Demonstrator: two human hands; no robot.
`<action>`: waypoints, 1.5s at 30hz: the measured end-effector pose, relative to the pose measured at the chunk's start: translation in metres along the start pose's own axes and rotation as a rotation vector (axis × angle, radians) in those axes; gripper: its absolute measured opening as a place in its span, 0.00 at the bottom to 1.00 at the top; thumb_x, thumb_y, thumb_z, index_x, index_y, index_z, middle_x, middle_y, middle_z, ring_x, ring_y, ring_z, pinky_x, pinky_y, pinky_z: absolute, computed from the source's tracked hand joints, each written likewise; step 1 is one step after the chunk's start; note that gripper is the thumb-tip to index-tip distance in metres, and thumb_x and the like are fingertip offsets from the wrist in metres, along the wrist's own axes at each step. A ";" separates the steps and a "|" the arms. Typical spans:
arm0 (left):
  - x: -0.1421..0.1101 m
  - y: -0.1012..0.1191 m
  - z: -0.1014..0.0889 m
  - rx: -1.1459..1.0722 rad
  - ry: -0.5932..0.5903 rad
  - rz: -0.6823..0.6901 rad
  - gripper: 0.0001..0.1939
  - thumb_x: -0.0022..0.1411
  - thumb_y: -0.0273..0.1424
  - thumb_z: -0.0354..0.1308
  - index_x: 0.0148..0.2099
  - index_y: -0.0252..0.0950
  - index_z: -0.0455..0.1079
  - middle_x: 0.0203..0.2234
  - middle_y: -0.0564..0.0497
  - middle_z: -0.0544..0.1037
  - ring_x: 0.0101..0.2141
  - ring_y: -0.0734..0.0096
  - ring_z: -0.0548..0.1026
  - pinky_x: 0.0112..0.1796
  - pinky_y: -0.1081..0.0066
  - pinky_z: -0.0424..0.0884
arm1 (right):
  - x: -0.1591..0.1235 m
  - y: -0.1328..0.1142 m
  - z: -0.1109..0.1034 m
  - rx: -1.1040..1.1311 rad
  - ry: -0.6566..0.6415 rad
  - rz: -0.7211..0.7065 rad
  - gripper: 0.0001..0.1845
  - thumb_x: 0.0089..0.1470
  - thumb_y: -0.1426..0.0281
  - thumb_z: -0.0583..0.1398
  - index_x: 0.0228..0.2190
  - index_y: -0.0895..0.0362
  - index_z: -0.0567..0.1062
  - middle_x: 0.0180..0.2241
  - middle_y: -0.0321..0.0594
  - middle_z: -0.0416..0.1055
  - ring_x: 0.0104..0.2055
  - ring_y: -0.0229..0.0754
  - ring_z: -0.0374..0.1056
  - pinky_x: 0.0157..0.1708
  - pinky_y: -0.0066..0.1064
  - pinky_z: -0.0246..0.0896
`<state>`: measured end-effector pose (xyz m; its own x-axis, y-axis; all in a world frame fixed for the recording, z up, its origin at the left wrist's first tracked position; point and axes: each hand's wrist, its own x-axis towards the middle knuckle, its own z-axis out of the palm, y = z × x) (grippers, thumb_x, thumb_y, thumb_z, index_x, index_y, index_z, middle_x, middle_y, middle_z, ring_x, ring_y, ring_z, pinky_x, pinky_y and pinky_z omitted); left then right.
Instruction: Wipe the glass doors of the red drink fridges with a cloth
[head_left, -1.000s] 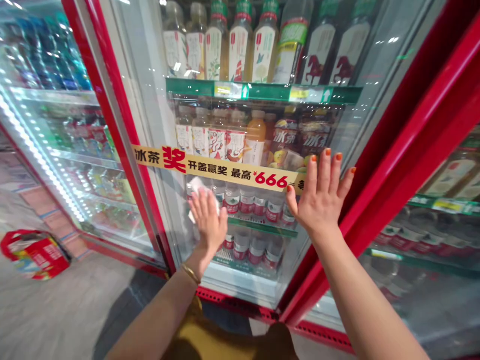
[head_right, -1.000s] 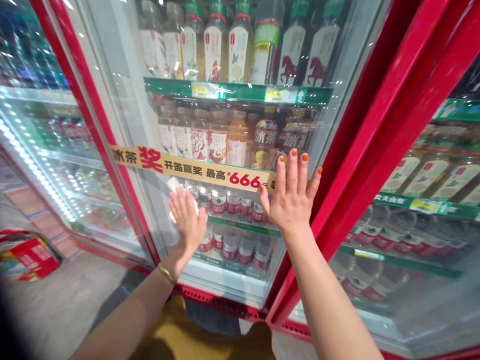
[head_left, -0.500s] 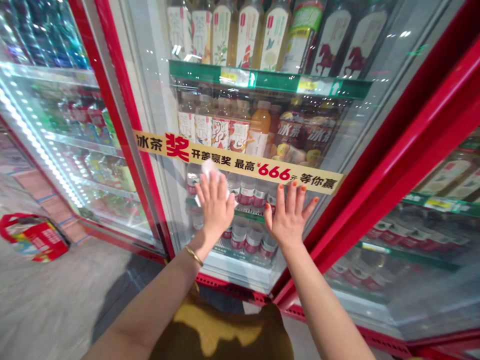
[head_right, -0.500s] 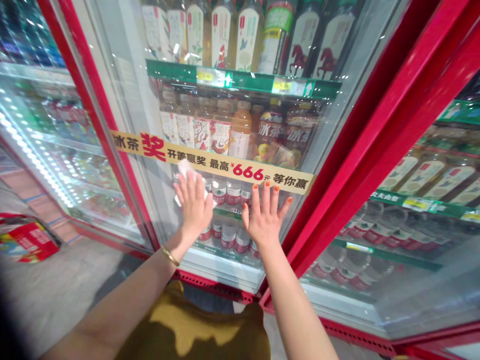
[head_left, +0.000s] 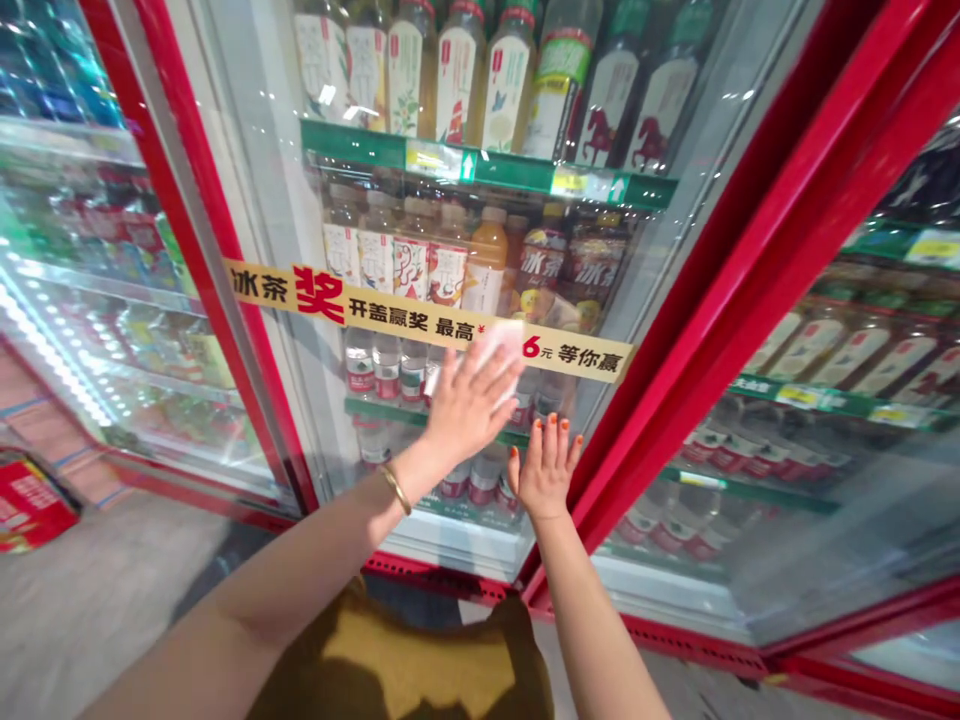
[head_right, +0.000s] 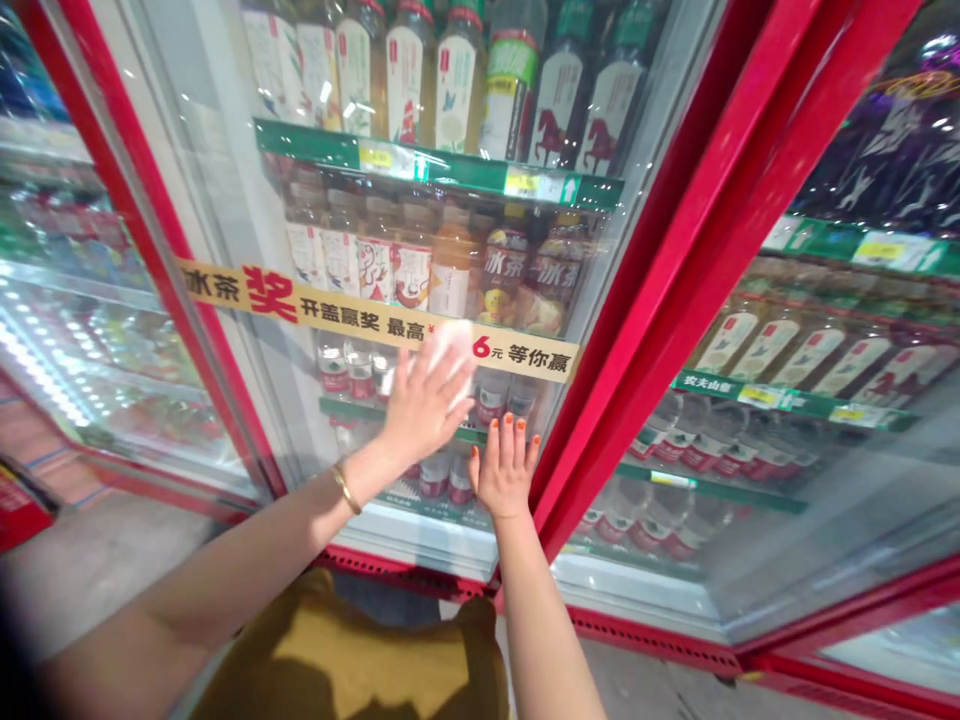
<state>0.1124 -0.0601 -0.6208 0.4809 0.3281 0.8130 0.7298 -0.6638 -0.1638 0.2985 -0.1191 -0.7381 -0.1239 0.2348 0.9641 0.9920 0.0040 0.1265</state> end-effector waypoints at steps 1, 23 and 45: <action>-0.006 0.006 0.007 -0.014 -0.056 0.121 0.38 0.77 0.43 0.52 0.83 0.53 0.46 0.81 0.60 0.45 0.81 0.60 0.34 0.79 0.46 0.29 | -0.001 0.001 0.000 0.014 0.000 -0.006 0.43 0.63 0.68 0.60 0.75 0.63 0.59 0.75 0.67 0.59 0.81 0.66 0.47 0.76 0.70 0.44; -0.120 -0.086 0.007 0.120 0.127 0.024 0.42 0.75 0.42 0.57 0.83 0.54 0.42 0.80 0.53 0.52 0.80 0.59 0.32 0.77 0.44 0.24 | 0.004 -0.003 -0.003 0.017 0.041 0.013 0.48 0.61 0.70 0.60 0.78 0.59 0.52 0.74 0.63 0.62 0.76 0.66 0.59 0.75 0.66 0.52; 0.002 -0.077 -0.026 0.072 0.291 -0.265 0.41 0.80 0.43 0.45 0.84 0.35 0.33 0.82 0.40 0.33 0.80 0.53 0.28 0.78 0.42 0.32 | 0.019 -0.020 -0.027 0.101 -0.075 0.082 0.49 0.67 0.69 0.60 0.80 0.57 0.43 0.79 0.64 0.48 0.82 0.68 0.44 0.73 0.75 0.50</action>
<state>0.0444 -0.0256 -0.5926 0.1211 0.2713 0.9549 0.8474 -0.5292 0.0429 0.2752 -0.1409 -0.7161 -0.0443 0.3103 0.9496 0.9967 0.0790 0.0207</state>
